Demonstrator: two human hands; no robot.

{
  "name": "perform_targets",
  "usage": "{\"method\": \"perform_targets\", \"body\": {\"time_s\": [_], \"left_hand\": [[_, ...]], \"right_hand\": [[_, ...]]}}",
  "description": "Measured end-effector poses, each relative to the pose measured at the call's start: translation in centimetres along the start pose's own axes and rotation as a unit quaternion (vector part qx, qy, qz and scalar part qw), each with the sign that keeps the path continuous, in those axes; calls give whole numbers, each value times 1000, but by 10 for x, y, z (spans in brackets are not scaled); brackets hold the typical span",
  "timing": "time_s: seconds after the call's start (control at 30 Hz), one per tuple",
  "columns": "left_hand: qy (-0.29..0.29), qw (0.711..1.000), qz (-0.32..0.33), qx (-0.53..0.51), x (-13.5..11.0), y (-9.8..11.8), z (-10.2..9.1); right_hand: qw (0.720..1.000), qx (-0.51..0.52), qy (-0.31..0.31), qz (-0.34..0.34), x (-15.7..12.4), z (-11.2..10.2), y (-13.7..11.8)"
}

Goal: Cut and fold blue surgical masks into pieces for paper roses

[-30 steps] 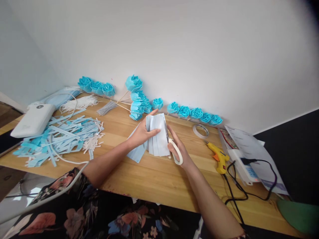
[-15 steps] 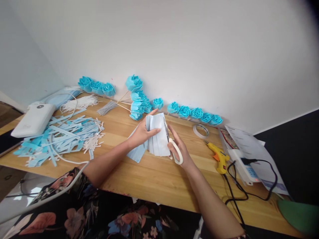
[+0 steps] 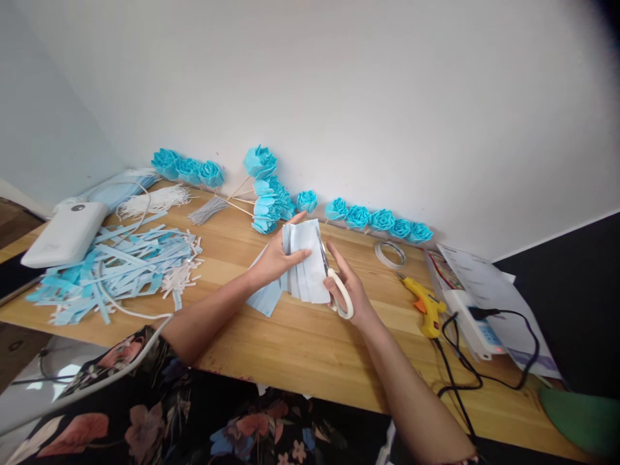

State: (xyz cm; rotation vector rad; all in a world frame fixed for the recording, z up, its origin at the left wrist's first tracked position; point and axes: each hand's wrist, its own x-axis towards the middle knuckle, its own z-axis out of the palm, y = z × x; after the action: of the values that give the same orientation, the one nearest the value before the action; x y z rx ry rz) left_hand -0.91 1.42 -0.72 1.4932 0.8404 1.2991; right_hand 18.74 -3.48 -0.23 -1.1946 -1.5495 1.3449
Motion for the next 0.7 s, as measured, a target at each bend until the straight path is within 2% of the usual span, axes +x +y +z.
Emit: {"method": "perform_targets", "body": {"time_s": [0.33, 0.7], "left_hand": [[-6, 1000, 1, 1, -1, -2, -2], [-32, 999, 6, 13, -2, 4, 2]], "right_hand": [[999, -12, -33, -16, -3, -1, -8], [999, -18, -24, -22, -2, 0, -9]]}}
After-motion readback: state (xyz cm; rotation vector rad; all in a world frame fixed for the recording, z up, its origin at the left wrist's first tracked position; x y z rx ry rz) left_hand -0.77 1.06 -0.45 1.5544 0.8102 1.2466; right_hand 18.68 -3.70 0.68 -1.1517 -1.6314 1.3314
